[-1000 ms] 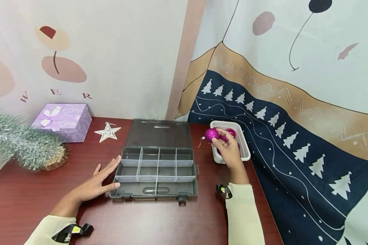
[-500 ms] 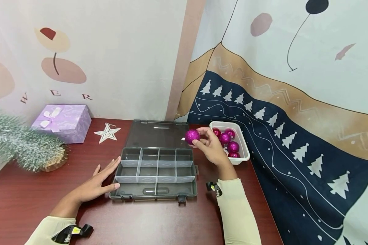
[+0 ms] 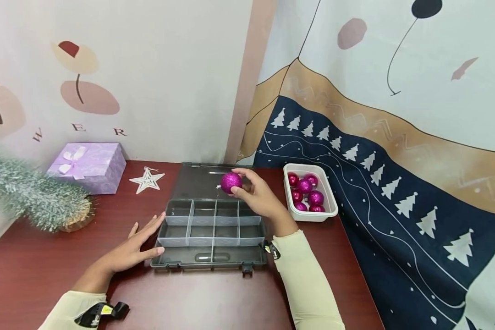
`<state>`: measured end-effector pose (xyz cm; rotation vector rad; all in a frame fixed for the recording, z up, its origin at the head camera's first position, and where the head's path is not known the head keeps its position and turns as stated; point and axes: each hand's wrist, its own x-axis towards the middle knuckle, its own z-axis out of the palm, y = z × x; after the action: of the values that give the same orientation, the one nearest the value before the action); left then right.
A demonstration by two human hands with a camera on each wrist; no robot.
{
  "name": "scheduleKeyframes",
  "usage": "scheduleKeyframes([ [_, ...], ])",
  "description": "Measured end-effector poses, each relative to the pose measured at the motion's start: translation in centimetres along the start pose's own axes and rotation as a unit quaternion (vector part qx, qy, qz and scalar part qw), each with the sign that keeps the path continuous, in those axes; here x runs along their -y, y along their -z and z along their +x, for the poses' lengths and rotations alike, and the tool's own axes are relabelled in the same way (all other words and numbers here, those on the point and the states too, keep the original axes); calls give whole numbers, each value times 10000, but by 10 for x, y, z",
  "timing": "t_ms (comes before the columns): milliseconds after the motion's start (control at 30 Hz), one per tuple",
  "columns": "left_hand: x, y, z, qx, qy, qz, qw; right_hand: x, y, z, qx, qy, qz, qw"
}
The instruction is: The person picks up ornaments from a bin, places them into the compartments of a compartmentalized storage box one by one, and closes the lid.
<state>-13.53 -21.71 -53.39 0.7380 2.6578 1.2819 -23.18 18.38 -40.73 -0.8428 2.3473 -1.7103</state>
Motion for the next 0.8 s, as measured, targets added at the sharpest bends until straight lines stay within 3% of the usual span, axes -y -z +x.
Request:
scheduleKeyframes([
  [367,0,2,2,3,-45,-55,10000,7,-31,31,243,594,-765,9950],
  [800,-1,1,2,-9,-71,-33,10000,-7,-69,41,470,298,-1217,9910],
])
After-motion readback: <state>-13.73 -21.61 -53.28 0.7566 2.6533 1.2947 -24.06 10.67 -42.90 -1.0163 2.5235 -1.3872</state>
